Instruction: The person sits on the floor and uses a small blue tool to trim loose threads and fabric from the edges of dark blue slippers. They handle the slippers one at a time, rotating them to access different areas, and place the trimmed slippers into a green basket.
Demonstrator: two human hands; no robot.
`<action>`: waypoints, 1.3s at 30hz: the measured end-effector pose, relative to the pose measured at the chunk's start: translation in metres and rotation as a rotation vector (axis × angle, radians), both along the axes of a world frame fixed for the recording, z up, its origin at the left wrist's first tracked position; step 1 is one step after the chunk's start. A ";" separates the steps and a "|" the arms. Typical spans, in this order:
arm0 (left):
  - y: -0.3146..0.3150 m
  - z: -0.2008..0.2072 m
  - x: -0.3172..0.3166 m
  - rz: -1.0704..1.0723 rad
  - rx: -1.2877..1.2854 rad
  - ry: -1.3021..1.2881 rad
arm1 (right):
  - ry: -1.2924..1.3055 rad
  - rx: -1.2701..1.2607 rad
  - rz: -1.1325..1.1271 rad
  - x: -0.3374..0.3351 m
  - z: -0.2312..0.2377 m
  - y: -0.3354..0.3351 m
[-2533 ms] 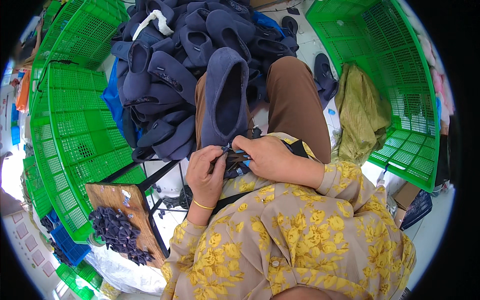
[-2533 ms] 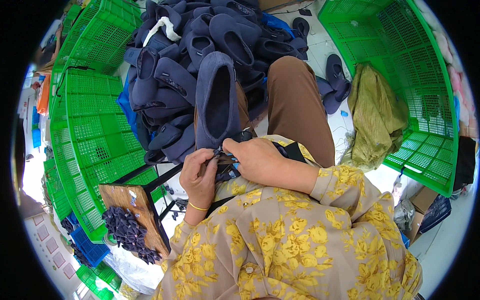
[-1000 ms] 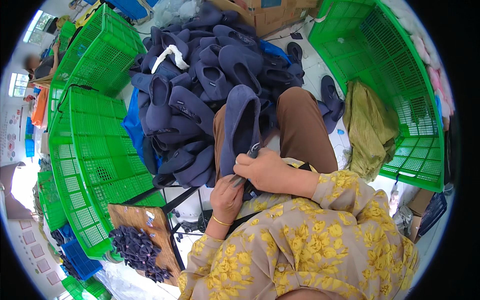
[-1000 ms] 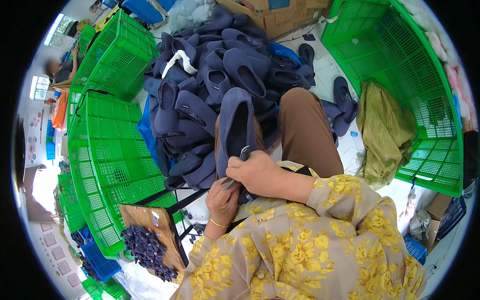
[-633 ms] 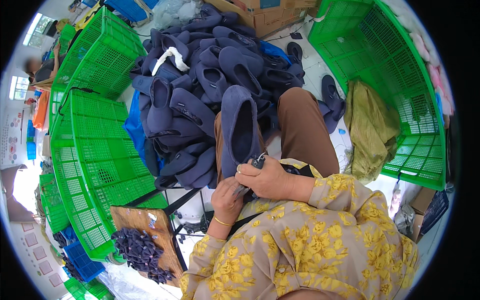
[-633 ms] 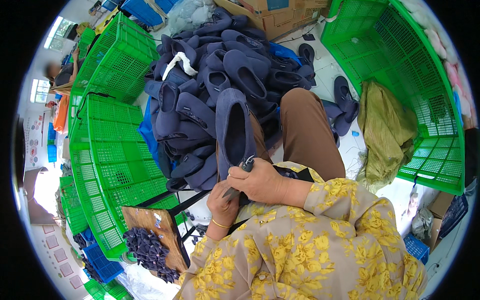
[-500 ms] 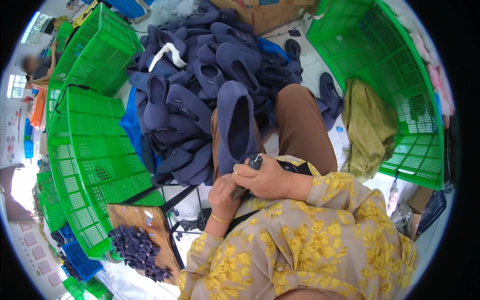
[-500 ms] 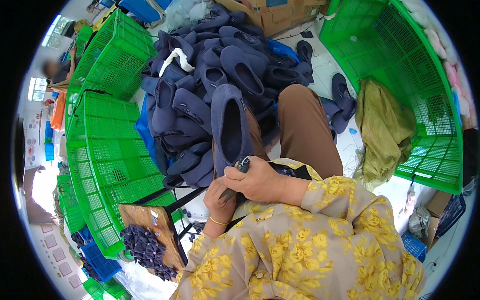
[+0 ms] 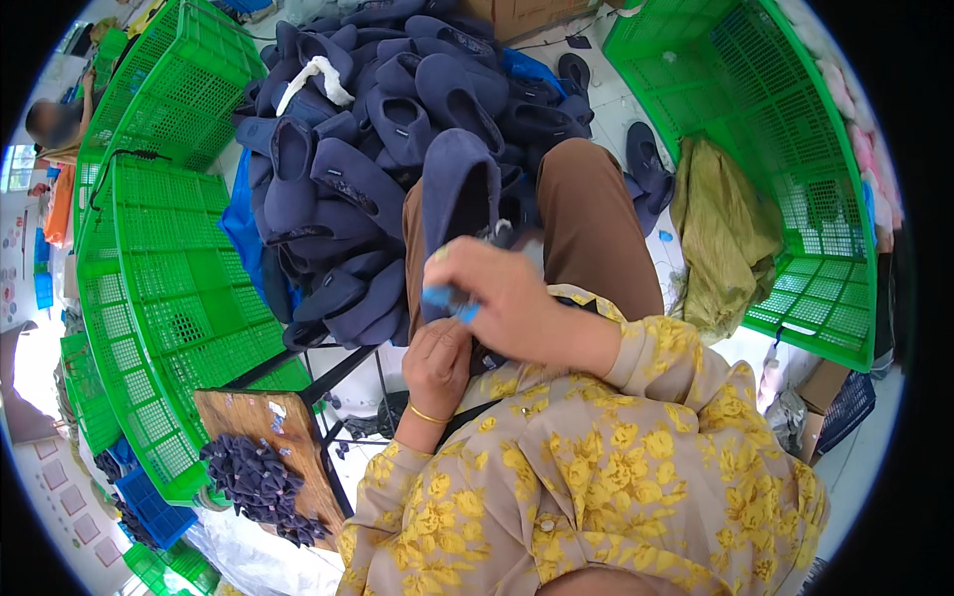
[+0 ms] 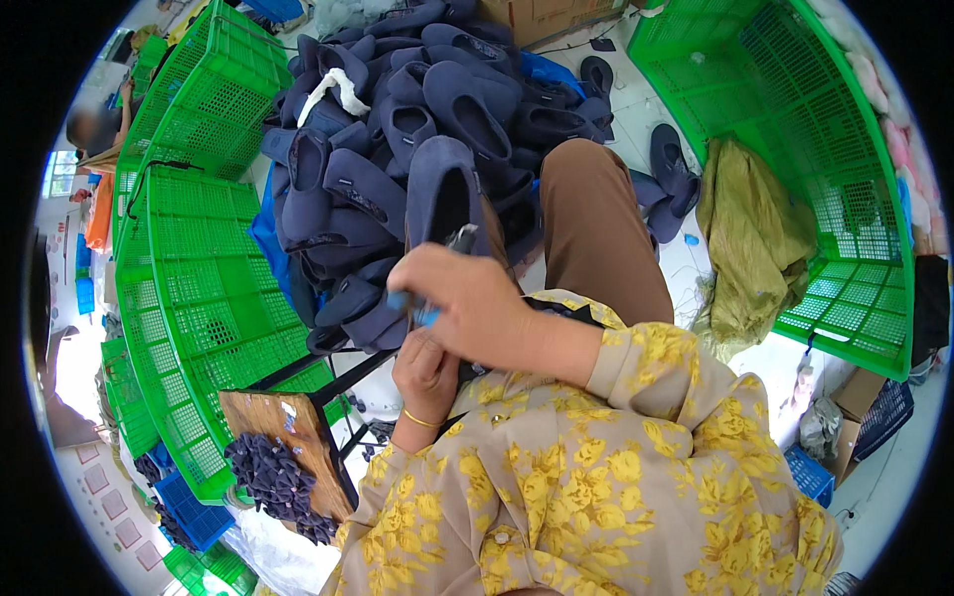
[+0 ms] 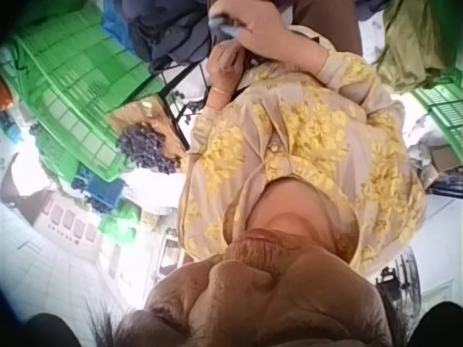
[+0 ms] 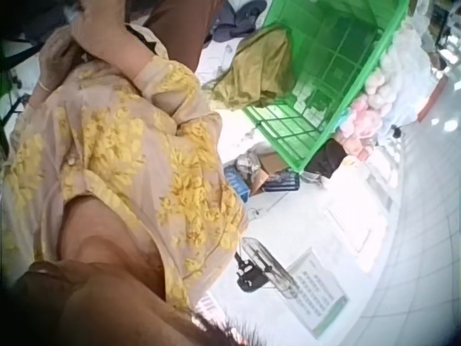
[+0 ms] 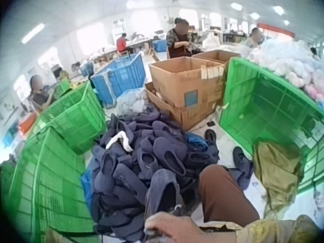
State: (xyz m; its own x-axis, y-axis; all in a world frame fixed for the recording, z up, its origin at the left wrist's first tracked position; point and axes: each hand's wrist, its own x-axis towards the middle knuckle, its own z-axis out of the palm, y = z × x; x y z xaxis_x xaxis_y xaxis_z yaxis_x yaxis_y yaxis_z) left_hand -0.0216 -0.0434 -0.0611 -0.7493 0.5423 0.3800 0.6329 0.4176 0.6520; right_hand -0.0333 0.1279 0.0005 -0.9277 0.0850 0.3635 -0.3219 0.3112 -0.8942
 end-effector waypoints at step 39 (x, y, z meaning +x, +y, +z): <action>0.117 0.078 -0.103 -0.106 -0.149 -0.606 | -0.560 -0.774 -0.147 0.061 -0.027 0.102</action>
